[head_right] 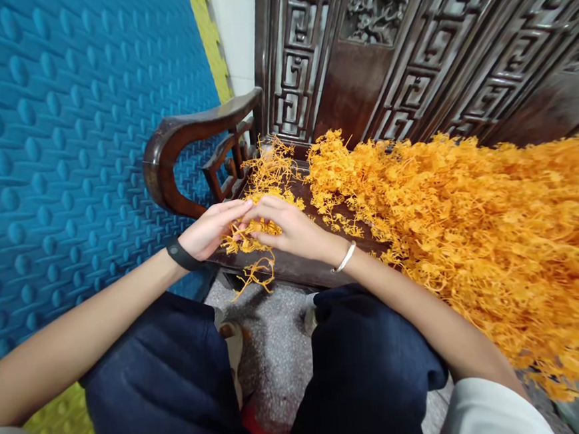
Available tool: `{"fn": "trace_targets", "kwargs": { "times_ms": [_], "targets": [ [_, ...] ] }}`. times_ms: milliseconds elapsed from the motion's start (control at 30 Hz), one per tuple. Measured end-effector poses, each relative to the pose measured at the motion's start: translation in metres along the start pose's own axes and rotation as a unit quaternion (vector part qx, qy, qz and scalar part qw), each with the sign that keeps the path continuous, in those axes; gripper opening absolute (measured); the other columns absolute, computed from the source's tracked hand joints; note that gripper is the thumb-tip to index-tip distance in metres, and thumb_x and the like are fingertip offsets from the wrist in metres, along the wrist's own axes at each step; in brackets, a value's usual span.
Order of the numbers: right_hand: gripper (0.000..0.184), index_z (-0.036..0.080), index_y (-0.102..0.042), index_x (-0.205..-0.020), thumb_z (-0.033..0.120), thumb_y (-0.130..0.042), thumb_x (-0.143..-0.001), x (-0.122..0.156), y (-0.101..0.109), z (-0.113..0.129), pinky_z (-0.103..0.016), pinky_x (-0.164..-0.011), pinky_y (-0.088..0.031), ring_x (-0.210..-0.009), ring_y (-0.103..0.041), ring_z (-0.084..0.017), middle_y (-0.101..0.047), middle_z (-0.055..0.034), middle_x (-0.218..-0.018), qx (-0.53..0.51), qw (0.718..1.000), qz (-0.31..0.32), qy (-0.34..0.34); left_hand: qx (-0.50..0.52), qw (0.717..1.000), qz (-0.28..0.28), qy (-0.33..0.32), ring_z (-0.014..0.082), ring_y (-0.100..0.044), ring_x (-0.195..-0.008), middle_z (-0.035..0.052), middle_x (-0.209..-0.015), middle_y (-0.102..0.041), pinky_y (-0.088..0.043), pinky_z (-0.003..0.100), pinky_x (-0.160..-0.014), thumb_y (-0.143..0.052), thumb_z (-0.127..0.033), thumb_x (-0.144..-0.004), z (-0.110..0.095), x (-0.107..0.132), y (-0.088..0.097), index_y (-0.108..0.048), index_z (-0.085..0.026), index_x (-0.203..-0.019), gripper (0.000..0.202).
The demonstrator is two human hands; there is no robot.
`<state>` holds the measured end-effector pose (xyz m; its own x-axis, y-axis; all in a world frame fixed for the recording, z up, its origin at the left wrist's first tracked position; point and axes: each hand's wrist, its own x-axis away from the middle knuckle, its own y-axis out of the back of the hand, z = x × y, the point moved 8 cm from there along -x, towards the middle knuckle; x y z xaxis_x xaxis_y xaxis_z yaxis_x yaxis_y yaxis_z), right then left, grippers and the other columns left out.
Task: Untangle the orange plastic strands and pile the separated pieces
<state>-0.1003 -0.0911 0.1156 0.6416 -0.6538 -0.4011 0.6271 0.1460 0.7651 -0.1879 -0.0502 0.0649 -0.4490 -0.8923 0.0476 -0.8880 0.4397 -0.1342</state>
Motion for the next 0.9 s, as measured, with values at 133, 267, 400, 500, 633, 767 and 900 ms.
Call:
{"fn": "trace_targets", "kwargs": {
  "times_ms": [133,267,400,500,633,767,900],
  "targets": [
    [0.017,0.023,-0.062,-0.093,0.016,-0.048,-0.085,0.003,0.013,-0.005,-0.033,-0.083,-0.043,-0.089,-0.055,-0.015,-0.059,-0.0021,-0.093,-0.035,0.997,-0.065,-0.031,-0.021,1.000,0.005,0.010,0.0053,-0.038,-0.046,-0.0049,-0.051,-0.043,-0.027,0.019,-0.043,-0.060,-0.037,-0.078,0.001,0.001,0.000,-0.056,-0.014,-0.068,0.025],
    [0.009,0.021,-0.060,-0.087,0.020,-0.053,-0.084,0.005,0.015,-0.012,-0.031,-0.079,-0.044,-0.085,-0.056,-0.014,-0.060,-0.0016,-0.088,-0.098,0.990,-0.074,-0.067,-0.030,0.999,0.012,0.036,0.0043,-0.032,-0.036,-0.0075,-0.039,-0.038,-0.029,0.020,-0.043,-0.059,-0.035,-0.080,0.007,0.004,0.001,-0.057,-0.015,-0.069,0.023],
    [0.005,0.018,-0.060,-0.083,0.023,-0.059,-0.081,0.006,0.000,-0.019,-0.030,-0.076,-0.045,-0.078,-0.056,-0.012,-0.062,-0.0011,-0.084,-0.134,0.986,-0.008,-0.103,-0.049,0.998,0.018,0.045,0.0053,-0.037,-0.036,-0.0066,-0.042,-0.046,-0.028,0.020,-0.041,-0.061,-0.030,-0.078,0.011,0.006,0.001,-0.064,-0.016,-0.094,0.022],
    [0.010,0.017,-0.058,-0.080,0.026,-0.062,-0.079,0.008,0.000,-0.027,-0.029,-0.072,-0.047,-0.072,-0.056,-0.011,-0.060,-0.0006,-0.079,-0.190,0.973,-0.030,-0.130,-0.084,0.996,0.030,0.026,0.0058,-0.035,-0.035,-0.0074,-0.039,-0.043,-0.027,0.020,-0.040,-0.058,-0.036,-0.081,0.007,0.008,-0.001,-0.063,-0.016,-0.104,0.031],
    [0.020,0.018,-0.054,-0.081,0.033,-0.066,-0.076,0.009,0.010,-0.036,-0.027,-0.065,-0.048,-0.068,-0.056,-0.010,-0.058,0.0002,-0.076,-0.259,0.949,-0.101,-0.146,-0.159,0.985,0.058,0.014,0.0038,-0.027,-0.032,-0.0098,-0.035,-0.035,-0.016,0.020,-0.037,-0.067,-0.037,-0.073,0.005,0.012,-0.006,-0.066,-0.014,-0.094,0.031],
    [0.023,0.019,-0.053,-0.085,0.035,-0.066,-0.075,0.010,0.014,-0.039,-0.027,-0.064,-0.048,-0.066,-0.056,-0.009,-0.056,0.0012,-0.075,-0.262,0.945,-0.121,-0.156,-0.153,0.987,0.050,-0.012,0.0035,-0.026,-0.033,-0.0092,-0.034,-0.033,-0.016,0.021,-0.039,-0.058,-0.036,-0.081,0.002,0.015,-0.008,-0.065,-0.014,-0.076,0.023],
    [0.018,0.020,-0.051,-0.086,0.030,-0.063,-0.077,0.011,0.017,-0.036,-0.026,-0.064,-0.047,-0.067,-0.055,-0.009,-0.056,0.0016,-0.077,-0.231,0.952,-0.134,-0.152,-0.152,0.987,0.049,-0.032,0.0032,-0.028,-0.033,-0.0089,-0.034,-0.033,-0.021,0.020,-0.041,-0.054,-0.032,-0.083,-0.001,0.016,-0.010,-0.059,-0.014,-0.066,0.025]
  ]
}}
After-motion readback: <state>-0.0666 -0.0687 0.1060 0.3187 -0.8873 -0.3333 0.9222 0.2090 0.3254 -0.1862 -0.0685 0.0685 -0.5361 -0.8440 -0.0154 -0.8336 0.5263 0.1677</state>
